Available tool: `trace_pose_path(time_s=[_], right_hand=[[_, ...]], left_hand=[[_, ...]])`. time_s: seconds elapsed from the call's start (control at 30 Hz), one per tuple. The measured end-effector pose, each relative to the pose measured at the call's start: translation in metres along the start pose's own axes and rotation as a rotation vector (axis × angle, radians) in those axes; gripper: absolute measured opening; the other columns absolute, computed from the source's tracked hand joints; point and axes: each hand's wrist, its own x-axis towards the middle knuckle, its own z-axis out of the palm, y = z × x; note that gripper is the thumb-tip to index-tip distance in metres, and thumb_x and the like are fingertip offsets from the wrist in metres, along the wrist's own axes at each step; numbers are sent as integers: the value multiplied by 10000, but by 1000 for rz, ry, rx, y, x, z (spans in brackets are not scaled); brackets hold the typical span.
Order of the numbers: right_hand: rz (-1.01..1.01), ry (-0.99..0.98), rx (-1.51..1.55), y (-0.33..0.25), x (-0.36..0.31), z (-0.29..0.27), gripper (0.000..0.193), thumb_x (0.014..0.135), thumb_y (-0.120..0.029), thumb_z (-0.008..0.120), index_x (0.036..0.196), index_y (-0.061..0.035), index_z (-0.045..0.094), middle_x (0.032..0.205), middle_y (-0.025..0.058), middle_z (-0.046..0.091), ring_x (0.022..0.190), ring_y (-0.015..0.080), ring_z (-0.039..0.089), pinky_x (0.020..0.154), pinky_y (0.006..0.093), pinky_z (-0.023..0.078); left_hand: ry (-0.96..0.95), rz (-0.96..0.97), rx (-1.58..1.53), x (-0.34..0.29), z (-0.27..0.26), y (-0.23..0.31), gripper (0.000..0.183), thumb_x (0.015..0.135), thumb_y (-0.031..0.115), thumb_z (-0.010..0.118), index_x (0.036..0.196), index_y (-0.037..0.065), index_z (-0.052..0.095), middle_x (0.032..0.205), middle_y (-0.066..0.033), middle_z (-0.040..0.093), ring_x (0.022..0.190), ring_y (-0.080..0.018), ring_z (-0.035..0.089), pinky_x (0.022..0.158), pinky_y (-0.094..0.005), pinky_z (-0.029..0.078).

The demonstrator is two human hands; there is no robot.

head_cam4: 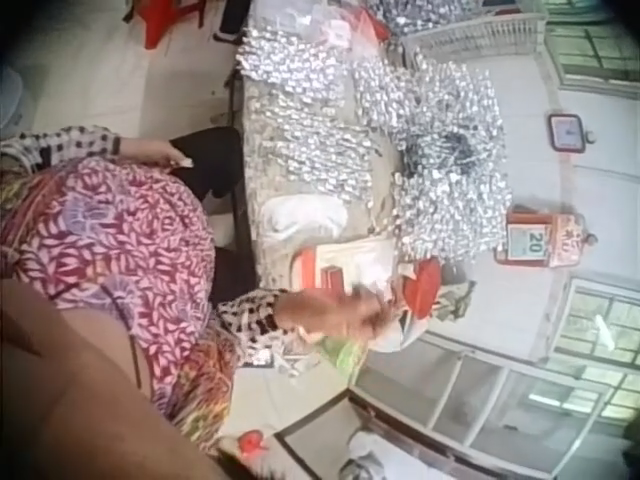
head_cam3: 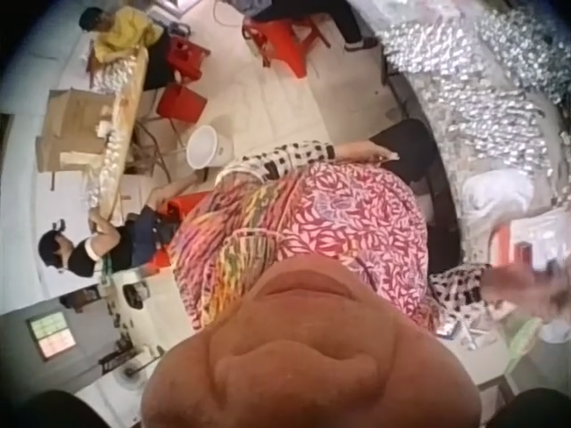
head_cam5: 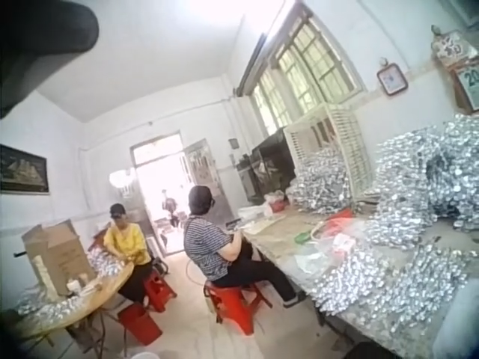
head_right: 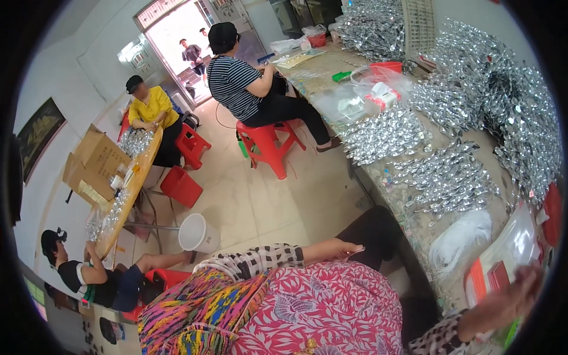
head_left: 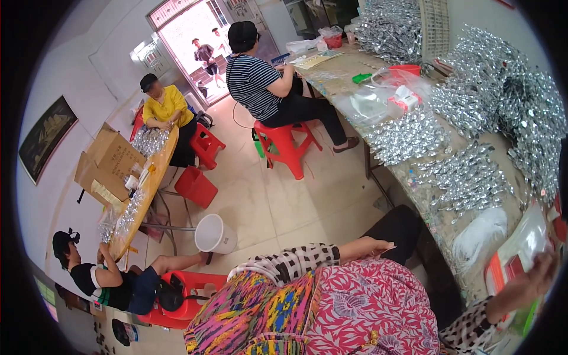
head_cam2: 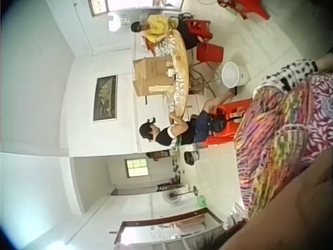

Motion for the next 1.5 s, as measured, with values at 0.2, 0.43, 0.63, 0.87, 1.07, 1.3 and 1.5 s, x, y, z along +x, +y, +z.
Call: trace_pose_path(time_s=[0.2, 0.43, 0.63, 0.87, 1.07, 1.3, 1.5], right_hand=[[815, -1036, 190, -33, -131, 79, 143, 911, -79, 585, 1047, -36, 597, 891, -1, 583, 769, 87, 560, 694, 228, 456], [841, -1436, 290, -49, -185, 89, 96, 915, -33, 558, 985, 20, 598, 810, 3, 611, 735, 48, 558, 669, 195, 445], [928, -1398, 286, -40, -186, 91, 99, 916, -23, 559, 998, 27, 587, 844, 12, 612, 756, 57, 569, 692, 203, 459], [980, -1367, 319, -16, -175, 86, 114, 923, -33, 560, 1027, 9, 580, 854, 19, 616, 764, 71, 588, 705, 208, 473], [1033, -1307, 293, 9, -173, 77, 119, 926, -47, 566, 1034, 0, 585, 854, 10, 612, 759, 69, 585, 704, 210, 477], [812, -1211, 224, 31, -156, 60, 100, 930, -80, 565, 1002, -13, 582, 784, -32, 560, 688, 37, 491, 620, 184, 403], [1153, -845, 164, 45, -131, 26, 132, 946, -104, 568, 1048, -23, 590, 824, -11, 596, 730, 55, 545, 680, 195, 446]], left_hand=[[37, 68, -4, -2, 1, -11, 462, 878, 491, 628, 567, 185, 474, 521, 72, 378, 457, -43, 326, 455, -238, 245], [0, 72, -76, 0, -4, -16, 454, 874, 480, 639, 568, 177, 497, 519, 74, 402, 443, -41, 342, 435, -236, 262], [-29, 147, -101, 10, -8, -12, 392, 865, 461, 655, 627, 162, 569, 557, 77, 418, 466, -38, 335, 453, -240, 260], [20, 96, -15, 20, -4, -3, 440, 858, 524, 632, 657, 134, 613, 574, 59, 457, 500, -48, 369, 475, -250, 261], [88, 76, 79, 44, 5, -2, 484, 837, 559, 644, 585, 157, 550, 520, 43, 426, 446, -63, 349, 451, -248, 268], [308, 94, 27, 40, 15, 38, 434, 843, 490, 661, 630, 118, 593, 538, 42, 476, 470, -60, 384, 458, -227, 279], [-25, 352, -105, 76, -21, 70, 344, 995, 286, 457, 1113, -16, 574, 806, 12, 576, 625, -54, 492, 559, -195, 397]])
